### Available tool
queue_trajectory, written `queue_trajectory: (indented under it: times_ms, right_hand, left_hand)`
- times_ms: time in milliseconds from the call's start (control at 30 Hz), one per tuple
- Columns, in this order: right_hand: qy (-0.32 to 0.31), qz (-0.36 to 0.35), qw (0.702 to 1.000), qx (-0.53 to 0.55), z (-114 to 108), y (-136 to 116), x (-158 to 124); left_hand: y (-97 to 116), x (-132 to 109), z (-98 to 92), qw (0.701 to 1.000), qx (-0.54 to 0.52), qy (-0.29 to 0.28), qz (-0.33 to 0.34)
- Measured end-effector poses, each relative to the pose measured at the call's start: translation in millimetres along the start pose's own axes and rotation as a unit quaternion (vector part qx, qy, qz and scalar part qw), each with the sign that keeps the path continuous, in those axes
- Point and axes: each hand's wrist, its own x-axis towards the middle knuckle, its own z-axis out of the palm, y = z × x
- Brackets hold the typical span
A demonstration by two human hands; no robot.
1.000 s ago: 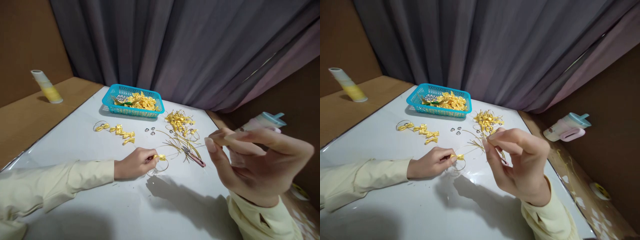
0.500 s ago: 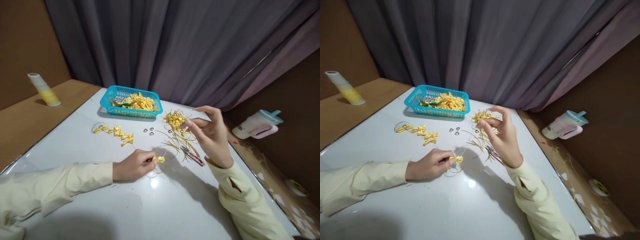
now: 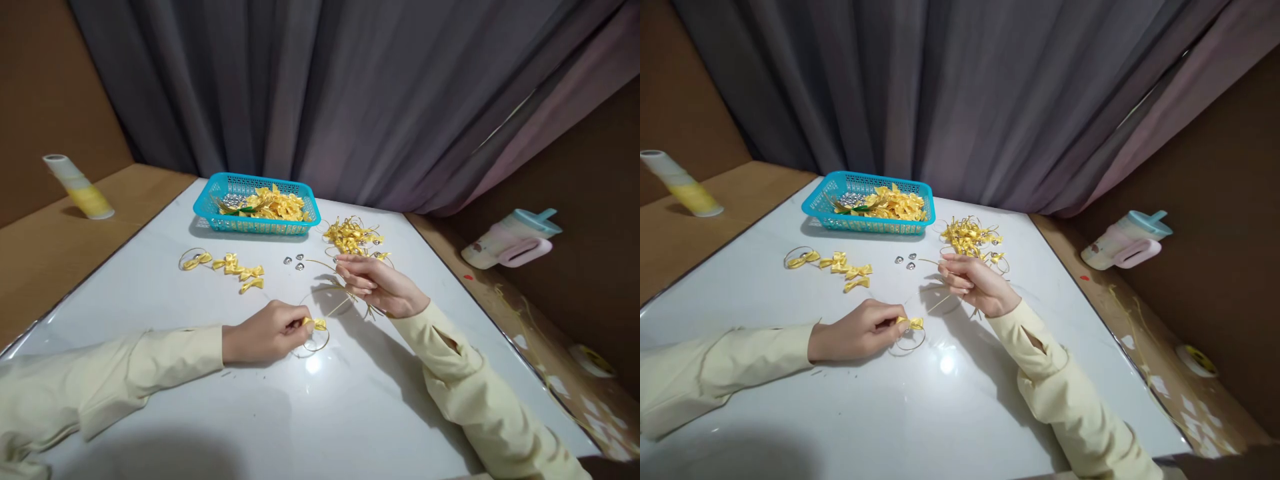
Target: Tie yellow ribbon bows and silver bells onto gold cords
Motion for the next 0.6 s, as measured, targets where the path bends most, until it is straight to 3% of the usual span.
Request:
queue_trajectory:
  times_ms: [200,600]
  right_hand:
    - [0.05,0.007,0.994,-0.093,-8.2,-0.5,-8.4]
    - [0.007,0.01,0.996,-0.091,-6.2,15.8,-20.2]
  left_hand:
    - [-0.7,2.6,-1.4,1.0,-0.006,-0.007,-0.027]
    - [1.6,3.8,-3.6,0.994,-0.052,-0.01,-0.098]
